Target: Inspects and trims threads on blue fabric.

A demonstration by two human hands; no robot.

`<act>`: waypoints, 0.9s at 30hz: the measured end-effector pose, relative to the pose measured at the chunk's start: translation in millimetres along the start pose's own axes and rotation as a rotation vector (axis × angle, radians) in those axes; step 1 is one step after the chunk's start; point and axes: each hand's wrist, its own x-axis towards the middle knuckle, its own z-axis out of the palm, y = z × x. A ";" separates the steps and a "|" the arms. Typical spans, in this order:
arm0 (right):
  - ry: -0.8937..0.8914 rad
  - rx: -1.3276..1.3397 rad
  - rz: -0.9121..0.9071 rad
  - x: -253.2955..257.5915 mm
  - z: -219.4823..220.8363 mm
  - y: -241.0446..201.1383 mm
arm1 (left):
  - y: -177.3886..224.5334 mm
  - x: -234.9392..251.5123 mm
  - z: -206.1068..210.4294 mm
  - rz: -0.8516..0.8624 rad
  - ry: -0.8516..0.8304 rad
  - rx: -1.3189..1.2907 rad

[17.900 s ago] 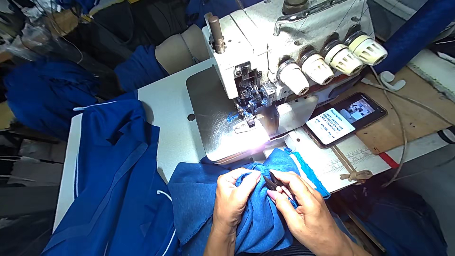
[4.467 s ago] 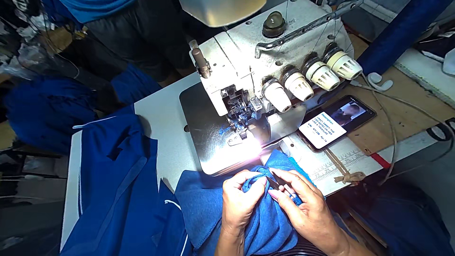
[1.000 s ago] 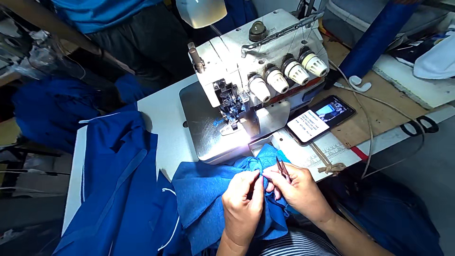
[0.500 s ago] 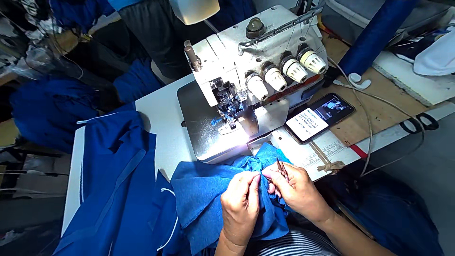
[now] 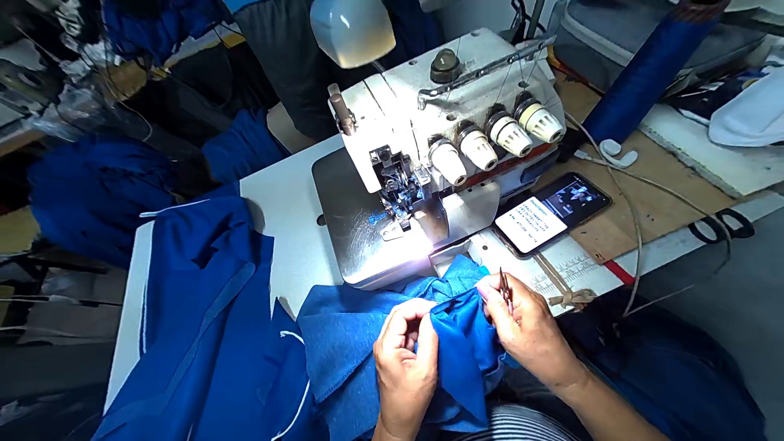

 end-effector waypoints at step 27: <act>0.016 -0.067 -0.193 16.1 -4.2 -6.5 | 2.4 23.5 -6.6 0.111 -0.249 0.101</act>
